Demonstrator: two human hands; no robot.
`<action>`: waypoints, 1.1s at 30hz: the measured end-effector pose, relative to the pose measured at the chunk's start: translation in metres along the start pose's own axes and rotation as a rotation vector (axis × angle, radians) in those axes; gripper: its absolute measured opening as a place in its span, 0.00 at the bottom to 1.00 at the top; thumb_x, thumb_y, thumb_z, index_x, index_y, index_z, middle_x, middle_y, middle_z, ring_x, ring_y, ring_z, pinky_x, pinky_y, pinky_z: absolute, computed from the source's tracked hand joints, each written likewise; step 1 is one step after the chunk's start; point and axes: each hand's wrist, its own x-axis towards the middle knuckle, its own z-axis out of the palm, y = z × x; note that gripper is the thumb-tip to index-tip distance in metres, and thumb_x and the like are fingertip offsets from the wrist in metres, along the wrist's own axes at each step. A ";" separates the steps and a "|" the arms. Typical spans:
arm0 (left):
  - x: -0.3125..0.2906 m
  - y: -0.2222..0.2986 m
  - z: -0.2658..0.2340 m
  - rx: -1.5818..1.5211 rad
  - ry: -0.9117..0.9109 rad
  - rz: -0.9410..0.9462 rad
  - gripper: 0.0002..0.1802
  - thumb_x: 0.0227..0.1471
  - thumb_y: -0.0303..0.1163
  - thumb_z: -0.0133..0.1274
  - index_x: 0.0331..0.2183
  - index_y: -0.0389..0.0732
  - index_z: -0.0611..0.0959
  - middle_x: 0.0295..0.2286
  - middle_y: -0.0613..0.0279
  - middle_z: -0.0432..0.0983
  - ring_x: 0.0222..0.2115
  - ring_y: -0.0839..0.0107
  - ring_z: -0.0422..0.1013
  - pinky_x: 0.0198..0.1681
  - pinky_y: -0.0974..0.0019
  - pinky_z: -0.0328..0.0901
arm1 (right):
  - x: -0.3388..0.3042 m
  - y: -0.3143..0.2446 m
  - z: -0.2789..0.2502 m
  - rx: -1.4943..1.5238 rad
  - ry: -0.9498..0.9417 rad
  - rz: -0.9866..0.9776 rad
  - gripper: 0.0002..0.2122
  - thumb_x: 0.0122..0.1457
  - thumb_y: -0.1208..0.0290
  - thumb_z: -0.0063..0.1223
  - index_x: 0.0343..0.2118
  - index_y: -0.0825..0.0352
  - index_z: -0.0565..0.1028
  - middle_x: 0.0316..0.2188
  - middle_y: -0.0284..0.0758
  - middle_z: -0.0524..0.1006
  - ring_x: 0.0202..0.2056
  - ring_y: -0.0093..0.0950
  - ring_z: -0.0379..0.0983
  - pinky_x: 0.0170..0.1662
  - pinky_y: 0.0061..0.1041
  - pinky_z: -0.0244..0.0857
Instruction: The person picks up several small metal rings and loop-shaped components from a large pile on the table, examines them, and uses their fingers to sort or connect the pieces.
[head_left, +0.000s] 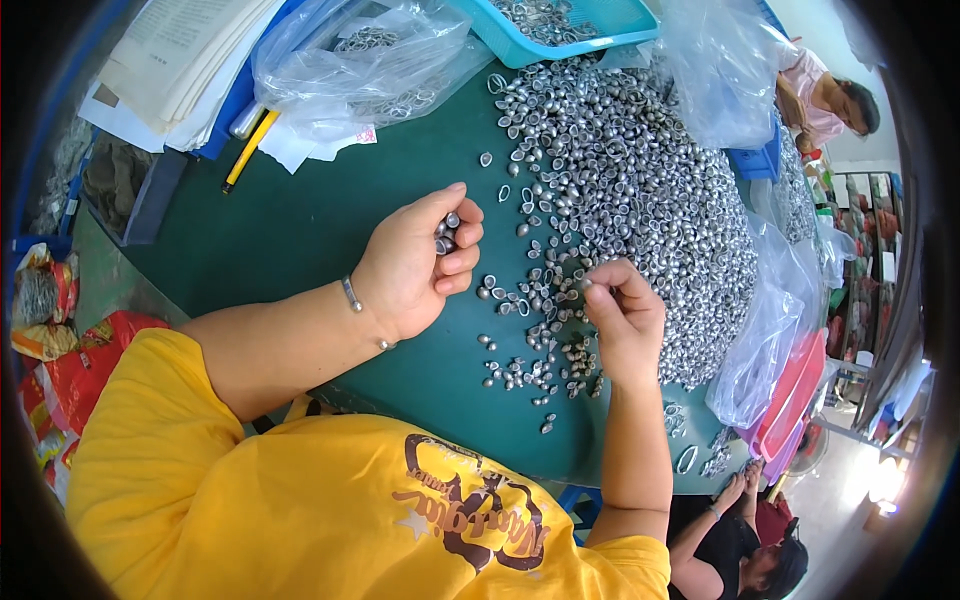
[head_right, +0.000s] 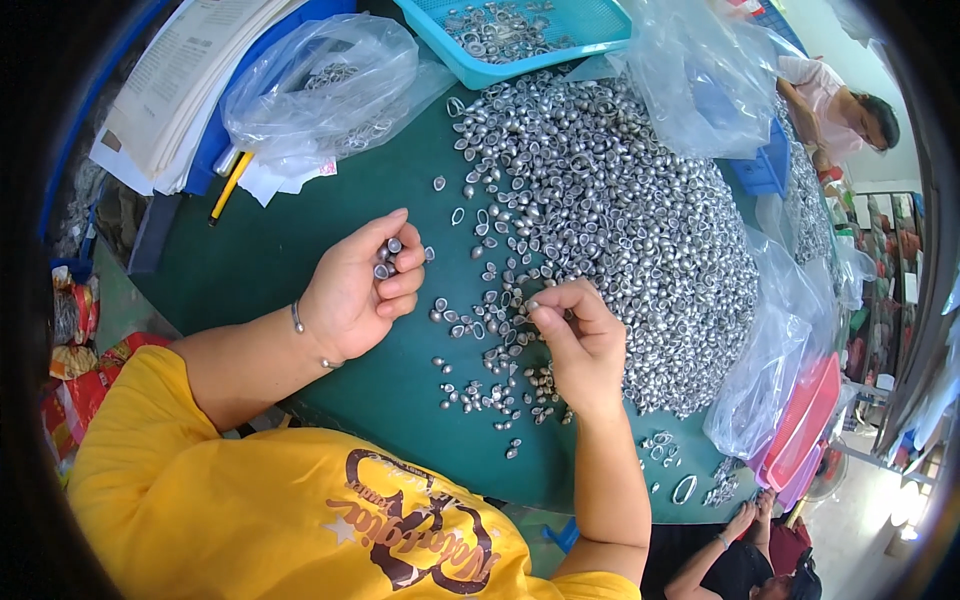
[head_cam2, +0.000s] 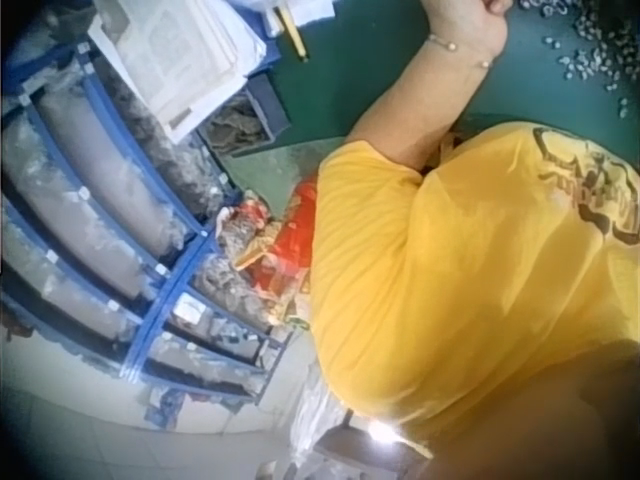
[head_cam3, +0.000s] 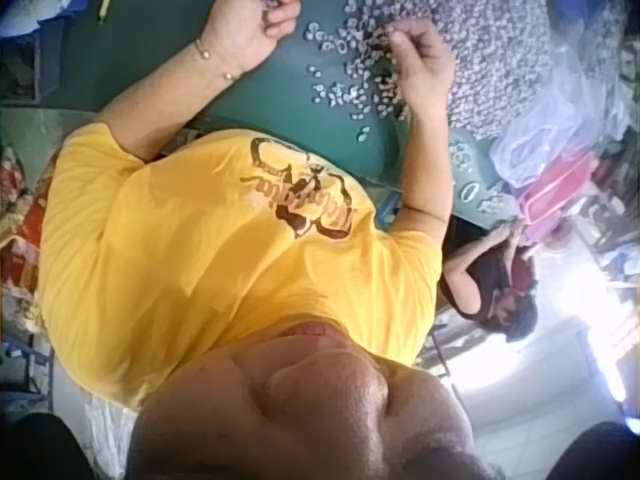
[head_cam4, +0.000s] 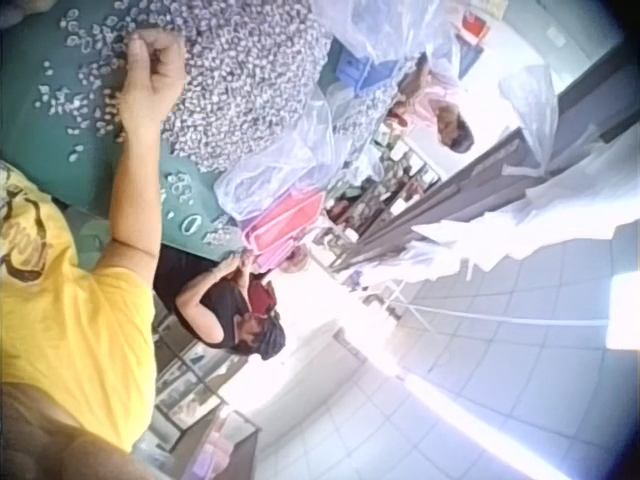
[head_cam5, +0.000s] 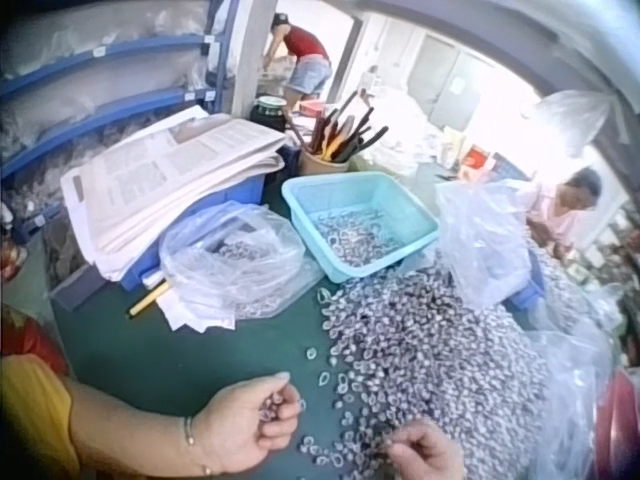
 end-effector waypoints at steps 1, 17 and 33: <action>0.000 -0.001 0.001 0.003 0.008 0.002 0.12 0.52 0.38 0.41 0.23 0.43 0.70 0.17 0.70 0.61 0.13 0.82 0.54 0.14 0.79 0.48 | -0.002 0.002 -0.002 0.208 -0.029 0.017 0.02 0.50 0.81 0.48 0.28 0.71 0.71 0.24 0.30 0.67 0.20 0.15 0.58 0.22 0.12 0.52; 0.000 0.000 0.002 0.013 0.020 0.004 0.13 0.53 0.38 0.40 0.22 0.44 0.71 0.16 0.70 0.61 0.13 0.82 0.53 0.13 0.80 0.48 | -0.011 -0.003 0.012 0.301 0.034 -0.024 0.09 0.47 0.88 0.46 0.32 0.71 0.69 0.30 0.38 0.72 0.20 0.13 0.58 0.21 0.10 0.54; 0.000 0.000 -0.001 -0.007 -0.018 -0.005 0.12 0.53 0.38 0.40 0.22 0.43 0.70 0.17 0.70 0.61 0.13 0.82 0.54 0.14 0.79 0.48 | 0.007 -0.008 0.036 -0.690 -0.021 -0.307 0.04 0.45 0.80 0.53 0.27 0.69 0.73 0.18 0.35 0.68 0.17 0.25 0.65 0.21 0.20 0.59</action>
